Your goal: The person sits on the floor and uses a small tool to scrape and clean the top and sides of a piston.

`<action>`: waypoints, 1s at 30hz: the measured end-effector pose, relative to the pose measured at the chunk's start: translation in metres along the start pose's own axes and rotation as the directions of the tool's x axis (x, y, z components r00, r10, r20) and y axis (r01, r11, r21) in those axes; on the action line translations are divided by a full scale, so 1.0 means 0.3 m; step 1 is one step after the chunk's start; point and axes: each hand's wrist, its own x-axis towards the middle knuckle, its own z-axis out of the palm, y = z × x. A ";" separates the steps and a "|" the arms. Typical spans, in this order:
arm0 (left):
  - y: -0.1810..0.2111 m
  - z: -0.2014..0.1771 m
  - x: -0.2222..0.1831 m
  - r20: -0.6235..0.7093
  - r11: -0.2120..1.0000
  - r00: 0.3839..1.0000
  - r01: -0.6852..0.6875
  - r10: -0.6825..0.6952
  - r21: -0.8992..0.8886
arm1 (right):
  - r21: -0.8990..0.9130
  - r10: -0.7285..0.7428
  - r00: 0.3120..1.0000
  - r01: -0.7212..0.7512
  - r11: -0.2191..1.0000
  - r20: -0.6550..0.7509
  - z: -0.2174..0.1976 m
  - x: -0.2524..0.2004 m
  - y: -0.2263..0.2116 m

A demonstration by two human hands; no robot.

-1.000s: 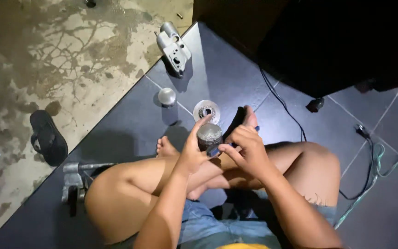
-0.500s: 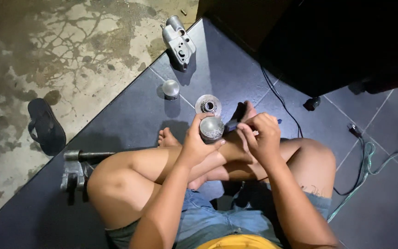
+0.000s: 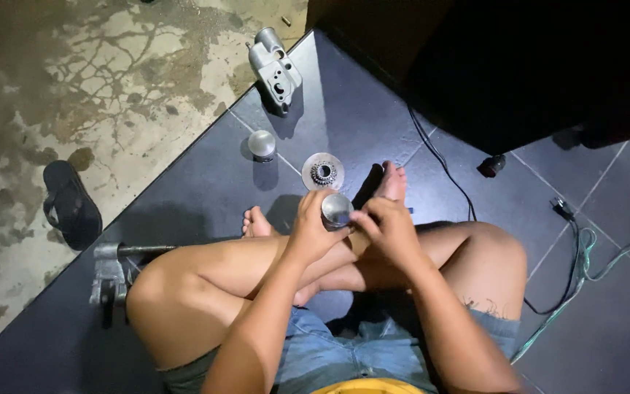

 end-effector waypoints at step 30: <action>0.040 -0.006 0.007 0.177 0.988 0.981 -0.101 0.080 0.114 | -0.222 0.323 0.944 -0.331 0.917 -0.069 -0.021 0.034 -0.026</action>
